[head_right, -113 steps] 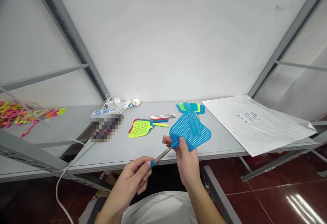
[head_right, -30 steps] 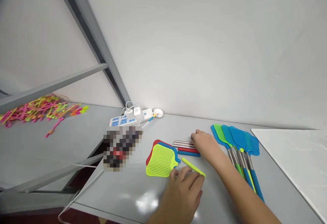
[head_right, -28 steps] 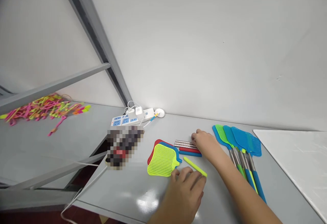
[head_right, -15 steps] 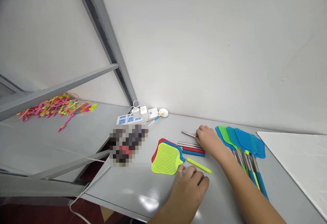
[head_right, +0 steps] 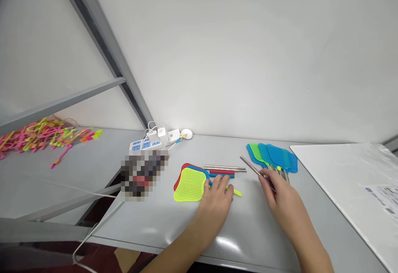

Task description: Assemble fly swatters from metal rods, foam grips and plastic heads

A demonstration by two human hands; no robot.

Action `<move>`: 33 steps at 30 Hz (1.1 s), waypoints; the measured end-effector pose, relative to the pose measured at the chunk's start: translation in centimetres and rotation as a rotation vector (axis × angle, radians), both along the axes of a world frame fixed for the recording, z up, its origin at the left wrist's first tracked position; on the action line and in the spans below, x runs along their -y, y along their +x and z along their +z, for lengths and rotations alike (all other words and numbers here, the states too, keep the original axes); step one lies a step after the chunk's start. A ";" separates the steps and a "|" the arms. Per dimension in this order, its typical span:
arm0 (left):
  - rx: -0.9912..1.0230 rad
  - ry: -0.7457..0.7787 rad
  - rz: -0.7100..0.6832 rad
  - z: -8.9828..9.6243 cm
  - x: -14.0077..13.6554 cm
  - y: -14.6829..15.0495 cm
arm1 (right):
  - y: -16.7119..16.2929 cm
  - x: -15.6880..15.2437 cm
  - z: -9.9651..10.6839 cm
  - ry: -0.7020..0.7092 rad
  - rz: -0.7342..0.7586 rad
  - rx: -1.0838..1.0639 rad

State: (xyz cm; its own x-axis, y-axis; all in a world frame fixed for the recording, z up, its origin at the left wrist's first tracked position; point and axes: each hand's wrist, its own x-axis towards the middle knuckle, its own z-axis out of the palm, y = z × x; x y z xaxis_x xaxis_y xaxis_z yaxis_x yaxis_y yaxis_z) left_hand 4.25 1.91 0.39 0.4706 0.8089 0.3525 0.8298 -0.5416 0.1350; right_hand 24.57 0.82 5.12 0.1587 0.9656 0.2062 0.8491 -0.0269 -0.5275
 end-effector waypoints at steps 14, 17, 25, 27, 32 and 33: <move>0.601 -0.338 -0.151 6.5 7.1 -4.3 | 2.3 11.7 3.3 0.002 0.322 -0.166; 0.652 -0.360 -0.126 7.3 9.0 -5.7 | 0.5 12.5 3.6 0.020 0.410 -0.197; 0.662 -0.204 -0.099 9.1 11.5 -8.3 | -1.2 14.9 3.8 0.136 0.526 -0.177; 0.673 -0.163 -0.105 9.2 12.0 -8.8 | -1.4 15.4 3.9 0.168 0.519 -0.175; 0.654 -0.070 -0.147 9.2 13.6 -9.4 | -2.5 16.1 4.3 0.203 0.556 -0.165; 0.644 -0.067 -0.141 9.3 14.0 -9.4 | -2.8 16.3 4.3 0.209 0.567 -0.145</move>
